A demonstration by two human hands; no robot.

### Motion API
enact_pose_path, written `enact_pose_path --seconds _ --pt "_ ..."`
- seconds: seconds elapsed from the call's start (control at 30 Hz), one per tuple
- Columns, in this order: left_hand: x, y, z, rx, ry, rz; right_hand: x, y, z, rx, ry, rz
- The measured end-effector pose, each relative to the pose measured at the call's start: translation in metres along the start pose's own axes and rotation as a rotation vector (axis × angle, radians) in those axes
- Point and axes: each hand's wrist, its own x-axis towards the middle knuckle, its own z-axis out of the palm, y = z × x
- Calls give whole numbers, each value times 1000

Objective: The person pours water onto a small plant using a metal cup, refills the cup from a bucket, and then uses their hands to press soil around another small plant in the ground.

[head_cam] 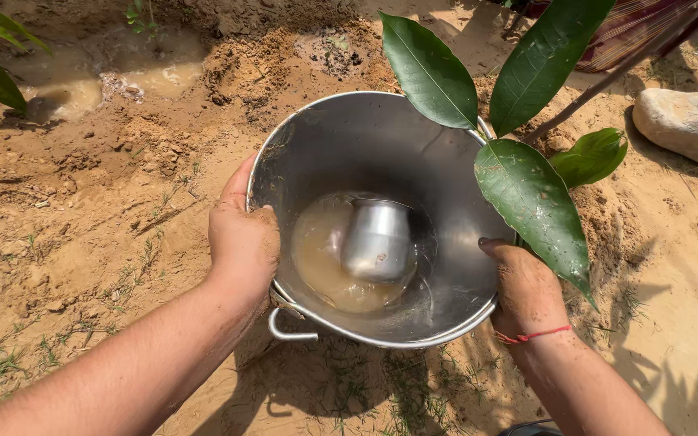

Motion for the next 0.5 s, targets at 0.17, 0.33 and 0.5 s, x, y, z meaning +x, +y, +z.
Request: enact_pose_path --seconds 0.17,0.33,0.5 --pt "-7 -1 6 -10 34 82 1 -39 -3 628 85 584" --pt "-9 6 11 62 106 -25 2 -52 0 663 148 664" --pt "-17 13 12 -85 115 -74 -1 -49 3 604 232 684"
